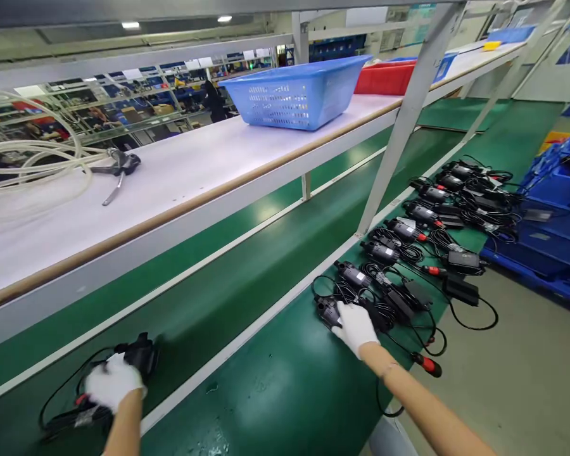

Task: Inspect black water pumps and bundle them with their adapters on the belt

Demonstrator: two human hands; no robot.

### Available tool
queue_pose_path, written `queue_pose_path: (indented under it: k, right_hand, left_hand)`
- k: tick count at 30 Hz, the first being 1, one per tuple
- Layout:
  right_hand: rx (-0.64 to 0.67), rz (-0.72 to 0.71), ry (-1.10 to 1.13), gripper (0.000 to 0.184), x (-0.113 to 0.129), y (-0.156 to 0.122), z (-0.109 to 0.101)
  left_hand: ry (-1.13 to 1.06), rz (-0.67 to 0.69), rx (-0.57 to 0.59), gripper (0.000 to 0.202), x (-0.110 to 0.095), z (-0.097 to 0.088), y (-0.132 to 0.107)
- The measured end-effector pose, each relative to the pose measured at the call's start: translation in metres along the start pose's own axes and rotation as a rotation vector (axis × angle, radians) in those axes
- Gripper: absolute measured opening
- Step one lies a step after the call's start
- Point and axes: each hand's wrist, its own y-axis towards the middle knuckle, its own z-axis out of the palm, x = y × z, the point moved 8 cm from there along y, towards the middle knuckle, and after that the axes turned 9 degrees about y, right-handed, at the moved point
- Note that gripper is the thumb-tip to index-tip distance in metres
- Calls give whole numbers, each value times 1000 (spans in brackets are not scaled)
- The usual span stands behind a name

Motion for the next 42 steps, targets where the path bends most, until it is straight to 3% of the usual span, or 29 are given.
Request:
queue_pose_path:
  k: [2, 6, 9, 11, 14, 17, 20, 23, 25, 27, 28, 29, 32, 37, 39, 42]
  right_hand:
    - [-6, -16, -21, 73, 13, 15, 13]
    - [59, -66, 71, 65, 19, 40, 15]
    - [186, -119, 242, 60, 14, 49, -3]
    - [286, -153, 363, 55, 15, 51, -20]
    - [380, -215, 492, 55, 28, 55, -55]
    - [452, -333, 603, 59, 53, 52, -92]
    - [569, -489, 726, 62, 78, 35, -125]
    - [715, -663, 915, 65, 94, 0, -155]
    - [931, -779, 963, 65, 99, -35, -166]
    - [1162, -761, 862, 53, 94, -68, -166]
    - [1190, -699, 792, 42, 87, -77, -167]
    - [1148, -626, 743, 31, 80, -80, -170]
    - [809, -537, 704, 14, 63, -73, -199]
    - [504, -778, 550, 12, 62, -87, -235]
    - [411, -897, 554, 18, 67, -98, -247]
    - [352, -1010, 559, 30, 73, -108, -260]
  left_hand:
    - [-69, -15, 215, 63, -25, 53, -75]
    - [-274, -51, 692, 61, -74, 153, -264]
    - [-460, -145, 968, 71, -114, 195, -379]
    - [-609, -192, 1079, 76, -145, 205, -421]
    - [-803, -227, 1123, 80, -186, 197, -438]
    - [-927, -216, 1050, 79, -216, 167, -428]
    - [-1031, -223, 871, 68, -238, 118, -414]
    - [-1169, -252, 620, 57, -262, 57, -401]
    - [-1272, -258, 468, 54, -278, 17, -393]
    - [-1372, -321, 367, 52, -288, -14, -389]
    - [-1409, -380, 355, 51, -290, -24, -389]
    - [-1434, -447, 371, 51, -291, -31, -390]
    - [-1480, -626, 546, 51, -288, -34, -408]
    - [-1725, -1105, 882, 49, -286, -12, -475]
    - [-1782, -1265, 929, 45, -287, -7, -499]
    - [-1832, -1387, 984, 38, -290, -3, -522]
